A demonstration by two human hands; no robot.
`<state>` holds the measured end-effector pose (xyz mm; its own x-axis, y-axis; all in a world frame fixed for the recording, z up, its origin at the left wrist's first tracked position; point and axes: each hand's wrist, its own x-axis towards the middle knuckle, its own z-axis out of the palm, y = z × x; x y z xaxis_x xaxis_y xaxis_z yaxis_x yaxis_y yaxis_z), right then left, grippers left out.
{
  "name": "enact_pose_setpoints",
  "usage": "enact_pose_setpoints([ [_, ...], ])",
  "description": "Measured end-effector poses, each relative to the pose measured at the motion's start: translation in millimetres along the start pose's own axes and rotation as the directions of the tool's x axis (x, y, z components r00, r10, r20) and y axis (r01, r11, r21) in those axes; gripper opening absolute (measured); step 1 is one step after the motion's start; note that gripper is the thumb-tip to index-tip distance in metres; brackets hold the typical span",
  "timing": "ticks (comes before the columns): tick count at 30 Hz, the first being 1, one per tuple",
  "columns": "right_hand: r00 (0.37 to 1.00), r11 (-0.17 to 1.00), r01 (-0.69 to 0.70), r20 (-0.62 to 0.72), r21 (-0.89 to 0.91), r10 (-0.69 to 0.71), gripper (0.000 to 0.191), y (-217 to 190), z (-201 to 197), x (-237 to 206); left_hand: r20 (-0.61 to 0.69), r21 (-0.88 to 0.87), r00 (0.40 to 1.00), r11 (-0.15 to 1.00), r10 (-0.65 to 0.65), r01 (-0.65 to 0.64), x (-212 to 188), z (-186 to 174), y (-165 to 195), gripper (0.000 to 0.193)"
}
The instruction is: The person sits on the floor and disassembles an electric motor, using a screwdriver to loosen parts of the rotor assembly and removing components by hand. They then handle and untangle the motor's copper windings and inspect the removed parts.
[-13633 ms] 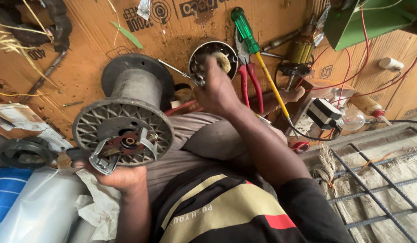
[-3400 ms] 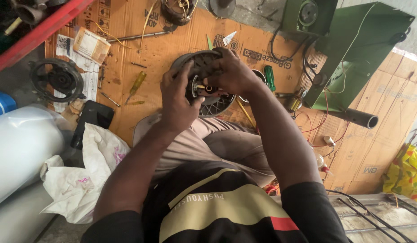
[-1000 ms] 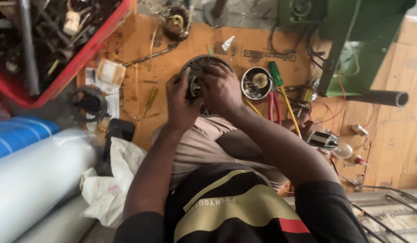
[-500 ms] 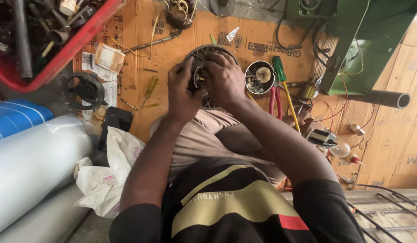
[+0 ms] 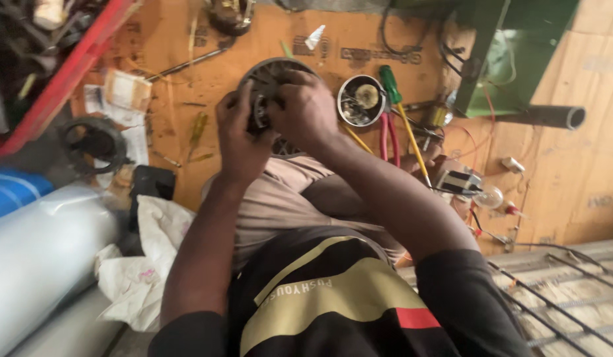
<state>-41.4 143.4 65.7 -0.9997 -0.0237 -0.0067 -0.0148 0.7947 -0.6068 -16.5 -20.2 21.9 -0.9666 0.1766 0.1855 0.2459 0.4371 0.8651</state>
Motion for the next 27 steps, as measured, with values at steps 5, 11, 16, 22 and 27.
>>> enact_pose_setpoints([
  [5,0.993,0.998,0.036,-0.114,-0.043,-0.041,0.018,-7.5,4.3,-1.8,0.024,-0.090,0.996,0.992,-0.082,0.084,-1.0,-0.2,2.2,0.081],
  [11,0.977,0.939,-0.213,0.045,0.268,0.209,0.017,27.6,-47.2,4.3,0.035,-0.052,0.998,0.997,-0.058,0.059,0.5,-2.7,5.8,0.090],
  [16,0.823,0.830,-0.553,-0.103,0.080,0.558,0.034,116.7,-101.7,-37.3,0.053,-0.033,0.998,0.999,-0.016,0.018,0.7,-4.2,6.9,0.096],
  [22,0.622,0.595,-0.749,0.000,-0.293,0.783,0.047,159.5,-84.7,-96.4,0.057,-0.037,0.998,0.999,-0.032,0.034,1.8,-4.0,6.5,0.097],
  [27,0.713,0.711,-0.695,-0.241,-0.110,0.659,0.033,159.6,-84.0,-103.2,0.074,-0.094,0.995,0.992,-0.074,0.081,1.8,-6.3,10.8,0.101],
])
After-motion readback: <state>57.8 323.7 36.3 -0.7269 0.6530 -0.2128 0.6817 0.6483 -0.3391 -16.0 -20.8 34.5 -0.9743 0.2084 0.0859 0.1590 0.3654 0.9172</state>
